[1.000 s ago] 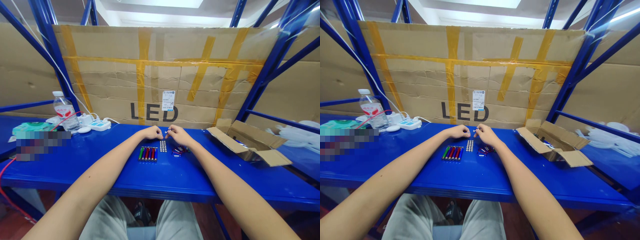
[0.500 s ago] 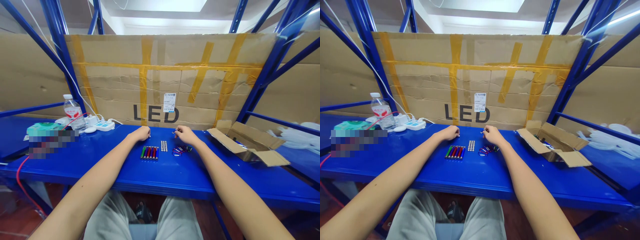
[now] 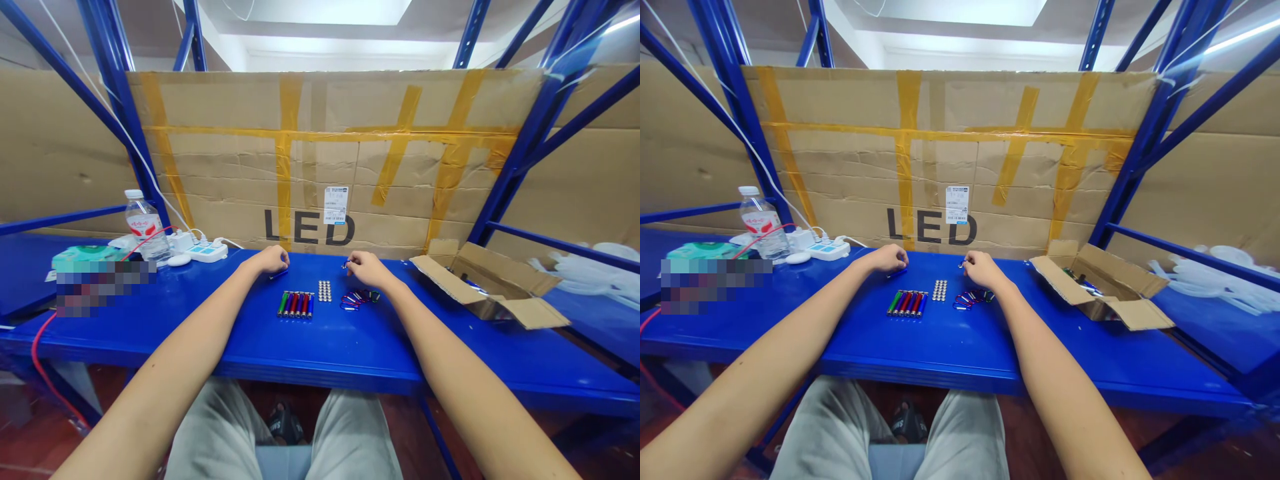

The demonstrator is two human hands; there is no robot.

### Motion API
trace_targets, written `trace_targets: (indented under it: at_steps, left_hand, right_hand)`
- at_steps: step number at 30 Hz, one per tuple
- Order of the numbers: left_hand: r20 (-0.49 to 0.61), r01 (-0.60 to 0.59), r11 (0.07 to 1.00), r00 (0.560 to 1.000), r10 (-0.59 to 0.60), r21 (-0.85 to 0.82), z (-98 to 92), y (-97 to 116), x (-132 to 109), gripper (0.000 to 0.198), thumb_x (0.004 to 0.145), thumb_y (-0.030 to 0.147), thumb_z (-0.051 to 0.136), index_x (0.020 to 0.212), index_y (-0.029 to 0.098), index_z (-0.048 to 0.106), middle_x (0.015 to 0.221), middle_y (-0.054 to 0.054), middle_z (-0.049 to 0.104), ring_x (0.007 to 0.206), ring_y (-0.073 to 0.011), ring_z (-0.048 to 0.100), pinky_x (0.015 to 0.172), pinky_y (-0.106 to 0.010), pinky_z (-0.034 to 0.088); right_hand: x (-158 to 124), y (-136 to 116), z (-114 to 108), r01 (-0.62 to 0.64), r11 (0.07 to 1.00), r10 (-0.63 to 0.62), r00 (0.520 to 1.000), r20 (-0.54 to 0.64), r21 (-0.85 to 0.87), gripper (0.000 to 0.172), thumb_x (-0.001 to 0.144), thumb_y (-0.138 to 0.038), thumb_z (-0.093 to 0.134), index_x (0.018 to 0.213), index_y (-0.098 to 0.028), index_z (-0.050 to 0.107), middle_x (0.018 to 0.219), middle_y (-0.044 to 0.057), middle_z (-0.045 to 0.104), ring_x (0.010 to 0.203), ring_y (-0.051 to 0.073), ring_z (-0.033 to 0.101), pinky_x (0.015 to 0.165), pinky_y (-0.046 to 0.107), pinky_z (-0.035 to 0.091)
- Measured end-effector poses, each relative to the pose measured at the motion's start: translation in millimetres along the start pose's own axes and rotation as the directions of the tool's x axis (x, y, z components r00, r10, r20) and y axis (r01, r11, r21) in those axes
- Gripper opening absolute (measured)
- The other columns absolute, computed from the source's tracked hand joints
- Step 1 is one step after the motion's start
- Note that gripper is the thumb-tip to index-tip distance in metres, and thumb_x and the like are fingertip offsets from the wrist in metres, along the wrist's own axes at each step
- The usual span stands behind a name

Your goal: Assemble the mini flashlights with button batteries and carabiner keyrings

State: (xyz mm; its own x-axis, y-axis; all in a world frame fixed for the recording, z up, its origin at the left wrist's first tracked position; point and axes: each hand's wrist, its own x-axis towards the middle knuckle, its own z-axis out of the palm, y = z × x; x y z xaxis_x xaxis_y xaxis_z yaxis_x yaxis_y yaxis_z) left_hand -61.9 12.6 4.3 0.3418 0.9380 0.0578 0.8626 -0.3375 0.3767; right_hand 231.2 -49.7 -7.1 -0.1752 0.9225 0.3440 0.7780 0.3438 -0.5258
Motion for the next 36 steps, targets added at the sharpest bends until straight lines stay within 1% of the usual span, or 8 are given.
trace_targets:
  at_steps: [4, 9, 12, 16, 20, 25, 30, 36]
  left_hand:
    - [0.077, 0.006, 1.000, 0.997, -0.005, -0.016, -1.8, 0.1, 0.4, 0.020, 0.063, 0.016, 0.069, 0.083, 0.017, 0.072, 0.074, -0.003, 0.070, 0.067, -0.0143, 0.062, 0.066, -0.023, 0.047]
    - [0.254, 0.117, 0.985, 0.964, -0.081, -0.130, -7.3, -0.5, -5.1, 0.025, 0.062, 0.013, 0.068, 0.086, 0.015, 0.066, 0.061, 0.001, 0.063, 0.057, -0.0146, 0.061, 0.065, -0.029, 0.053]
    - [0.403, 0.189, 0.962, 0.910, -0.095, -0.199, -14.1, -4.1, -12.4, 0.023, 0.059, 0.014, 0.071, 0.081, 0.016, 0.064, 0.061, 0.000, 0.064, 0.060, -0.0165, 0.064, 0.069, -0.033, 0.056]
    - [0.585, 0.213, 0.954, 0.809, -0.050, -0.213, -21.9, -7.5, -22.5, 0.021, 0.057, 0.019, 0.075, 0.074, 0.017, 0.062, 0.064, -0.002, 0.066, 0.065, -0.0186, 0.067, 0.073, -0.036, 0.057]
    - [0.697, 0.218, 0.952, 0.717, -0.007, -0.215, -23.7, -4.1, -28.4, 0.021, 0.058, 0.023, 0.076, 0.072, 0.018, 0.061, 0.065, -0.004, 0.069, 0.068, -0.0202, 0.069, 0.076, -0.038, 0.058]
    - [0.746, 0.232, 0.950, 0.666, 0.002, -0.210, -19.9, 1.4, -29.9, 0.025, 0.058, 0.022, 0.078, 0.070, 0.019, 0.056, 0.066, -0.006, 0.070, 0.069, -0.0221, 0.070, 0.077, -0.040, 0.058]
    - [0.755, 0.189, 0.955, 0.654, 0.053, -0.231, -16.7, 1.6, -28.2, 0.030, 0.060, 0.027, 0.080, 0.070, 0.019, 0.053, 0.066, -0.006, 0.070, 0.071, -0.0240, 0.071, 0.076, -0.042, 0.059]
    - [0.753, 0.187, 0.962, 0.658, 0.029, -0.200, -15.8, 3.4, -28.7, 0.031, 0.062, 0.028, 0.080, 0.072, 0.019, 0.051, 0.068, -0.006, 0.071, 0.073, -0.0249, 0.072, 0.076, -0.041, 0.059]
  right_hand:
    - [0.4, 0.8, -0.1, -0.003, 1.000, 0.003, 1.000, 0.008, -0.011, 0.013, 0.085, -0.015, 0.052, 0.077, -0.017, 0.061, 0.074, 0.005, 0.072, 0.069, 0.016, 0.062, 0.064, 0.024, 0.042]
    - [0.7, 0.6, -0.6, 0.004, 1.000, -0.003, 1.000, 0.017, -0.025, 0.013, 0.086, -0.015, 0.052, 0.076, -0.017, 0.060, 0.074, 0.005, 0.072, 0.069, 0.015, 0.061, 0.063, 0.024, 0.041]
    - [-0.6, -1.4, -1.6, 0.005, 1.000, -0.004, 1.000, 0.021, -0.025, 0.013, 0.086, -0.015, 0.052, 0.076, -0.017, 0.060, 0.074, 0.004, 0.072, 0.068, 0.014, 0.060, 0.062, 0.023, 0.040]
    - [-2.4, -4.9, -2.7, 0.002, 0.999, -0.001, 0.999, 0.034, -0.039, 0.014, 0.086, -0.014, 0.052, 0.075, -0.017, 0.061, 0.074, 0.004, 0.072, 0.067, 0.014, 0.059, 0.062, 0.024, 0.040]
    - [-2.4, -5.6, -2.6, 0.009, 0.999, -0.006, 0.999, 0.049, -0.043, 0.013, 0.086, -0.015, 0.053, 0.075, -0.017, 0.060, 0.075, 0.005, 0.072, 0.068, 0.015, 0.060, 0.061, 0.024, 0.040]
    - [-1.4, -3.5, -1.4, 0.006, 0.999, -0.004, 0.998, 0.062, -0.036, 0.012, 0.086, -0.016, 0.053, 0.076, -0.018, 0.060, 0.075, 0.005, 0.072, 0.068, 0.016, 0.061, 0.062, 0.025, 0.040]
    - [-1.2, -3.0, -1.2, -0.001, 1.000, 0.003, 0.997, 0.076, -0.022, 0.010, 0.086, -0.017, 0.053, 0.078, -0.018, 0.059, 0.076, 0.005, 0.072, 0.068, 0.016, 0.062, 0.060, 0.024, 0.040]
    - [-1.7, -4.0, -1.9, -0.003, 1.000, 0.005, 0.996, 0.090, -0.022, 0.009, 0.086, -0.017, 0.053, 0.080, -0.018, 0.060, 0.077, 0.006, 0.073, 0.069, 0.017, 0.062, 0.061, 0.025, 0.041]
